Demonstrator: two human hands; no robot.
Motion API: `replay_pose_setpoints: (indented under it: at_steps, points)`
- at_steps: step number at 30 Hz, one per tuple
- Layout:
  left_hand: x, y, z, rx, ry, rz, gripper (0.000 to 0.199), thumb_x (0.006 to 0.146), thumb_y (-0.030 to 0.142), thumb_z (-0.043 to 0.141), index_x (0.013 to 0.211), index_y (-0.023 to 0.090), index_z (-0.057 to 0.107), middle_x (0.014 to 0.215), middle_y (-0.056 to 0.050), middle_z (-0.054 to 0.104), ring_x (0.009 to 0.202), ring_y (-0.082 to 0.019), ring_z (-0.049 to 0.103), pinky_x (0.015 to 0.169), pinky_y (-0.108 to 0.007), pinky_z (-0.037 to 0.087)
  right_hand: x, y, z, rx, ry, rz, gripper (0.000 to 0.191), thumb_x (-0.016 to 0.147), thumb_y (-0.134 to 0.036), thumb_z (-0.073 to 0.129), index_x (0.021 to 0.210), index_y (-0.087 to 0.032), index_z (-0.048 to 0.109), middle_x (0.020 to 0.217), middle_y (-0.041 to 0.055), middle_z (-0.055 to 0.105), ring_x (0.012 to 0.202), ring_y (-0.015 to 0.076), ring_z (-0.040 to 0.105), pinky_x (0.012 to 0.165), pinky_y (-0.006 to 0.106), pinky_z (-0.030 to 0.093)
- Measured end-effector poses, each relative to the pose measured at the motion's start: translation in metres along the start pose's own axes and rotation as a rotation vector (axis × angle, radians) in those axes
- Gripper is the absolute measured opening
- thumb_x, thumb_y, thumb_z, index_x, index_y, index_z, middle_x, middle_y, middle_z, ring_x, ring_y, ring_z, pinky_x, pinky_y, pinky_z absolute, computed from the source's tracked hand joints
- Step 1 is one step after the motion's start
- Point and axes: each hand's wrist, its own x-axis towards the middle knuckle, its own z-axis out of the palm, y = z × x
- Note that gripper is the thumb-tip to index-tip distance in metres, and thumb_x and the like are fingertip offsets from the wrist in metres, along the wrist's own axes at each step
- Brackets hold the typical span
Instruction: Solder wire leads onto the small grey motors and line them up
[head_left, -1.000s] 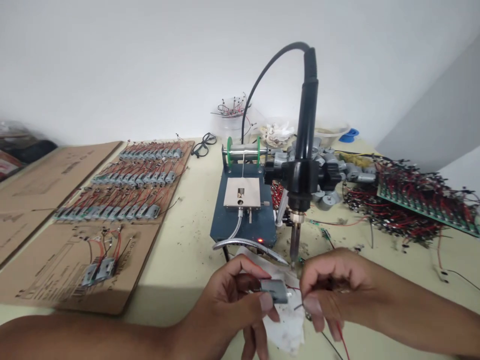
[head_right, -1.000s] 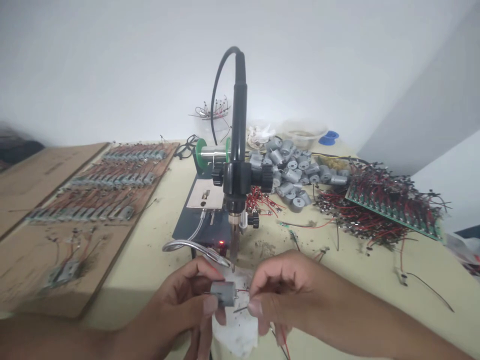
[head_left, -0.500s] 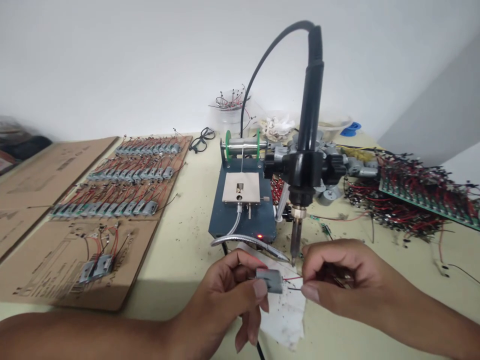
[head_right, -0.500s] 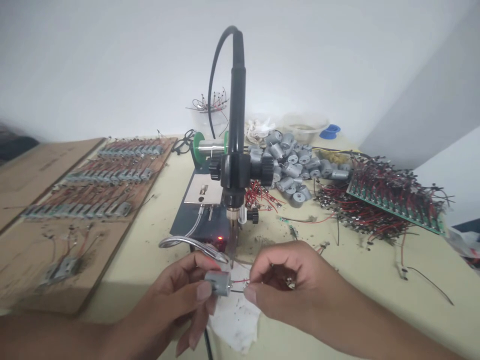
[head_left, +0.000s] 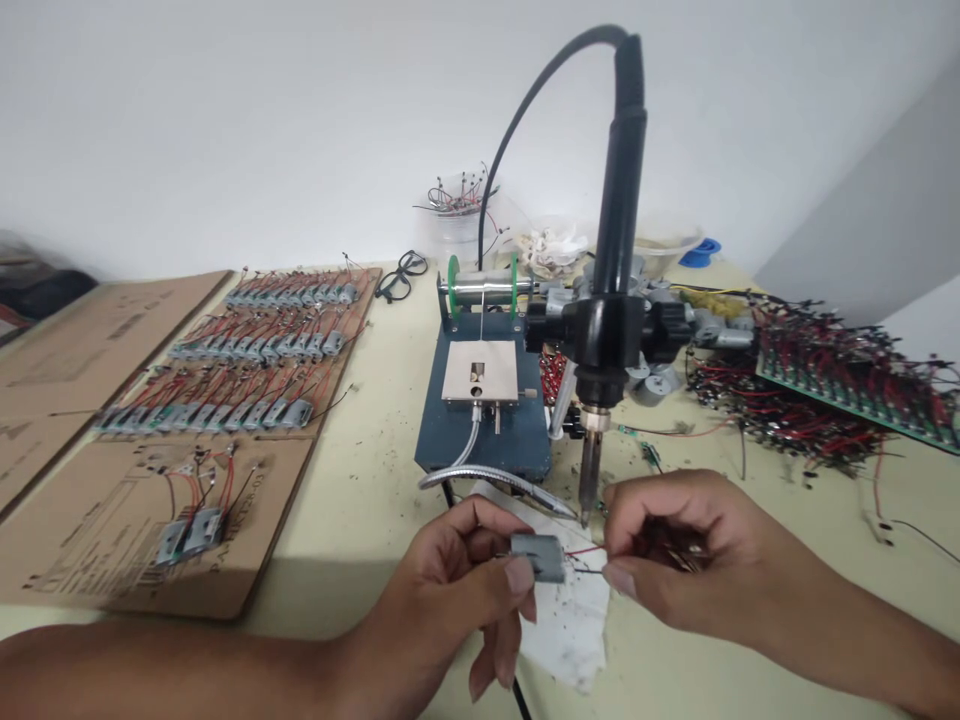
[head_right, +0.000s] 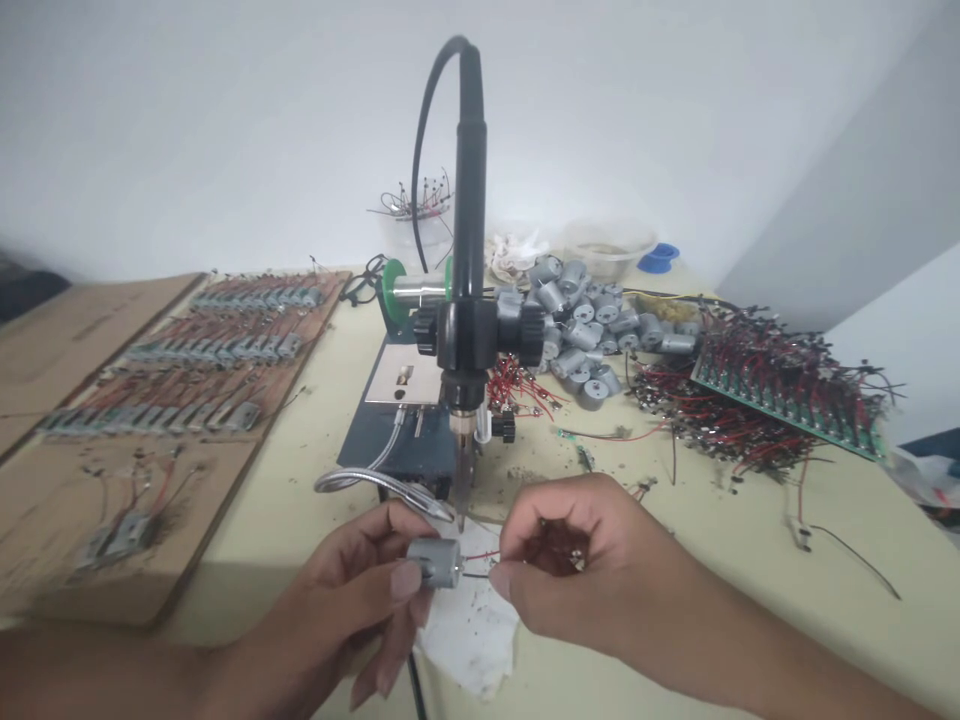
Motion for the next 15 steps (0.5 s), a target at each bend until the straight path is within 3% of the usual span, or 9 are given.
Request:
replay_pose_setpoints:
  at_steps: [7, 12, 15]
  points:
    - [0.000, 0.003, 0.003, -0.013, 0.023, -0.007, 0.042, 0.085, 0.044, 0.087, 0.100, 0.017, 0.059, 0.073, 0.004, 0.069, 0.042, -0.004, 0.057, 0.038, -0.011, 0.040, 0.000, 0.001, -0.005, -0.074, -0.041, -0.022, 0.026, 0.079, -0.039, 0.091, 0.074, -0.022, 0.073, 0.066, -0.0043, 0.055, 0.059, 0.0103, 0.044, 0.056, 0.026, 0.031]
    - [-0.001, 0.001, 0.000, -0.017, -0.011, -0.023, 0.040, 0.087, 0.044, 0.085, 0.101, 0.018, 0.057, 0.071, 0.005, 0.067, 0.042, -0.004, 0.056, 0.037, -0.011, 0.040, -0.002, -0.008, -0.025, -0.262, -0.134, -0.302, 0.022, 0.099, -0.042, 0.077, 0.084, -0.025, 0.073, 0.095, 0.0002, 0.063, 0.084, 0.0156, 0.058, 0.074, 0.030, 0.042]
    - [-0.003, -0.001, 0.000, 0.000, -0.042, -0.036, 0.037, 0.089, 0.042, 0.084, 0.101, 0.019, 0.057, 0.071, 0.005, 0.067, 0.043, -0.004, 0.058, 0.038, -0.010, 0.042, -0.007, -0.016, -0.044, -0.412, -0.138, -0.359, 0.030, 0.108, -0.046, 0.063, 0.087, -0.027, 0.072, 0.090, 0.0003, 0.061, 0.082, 0.0161, 0.057, 0.073, 0.033, 0.042]
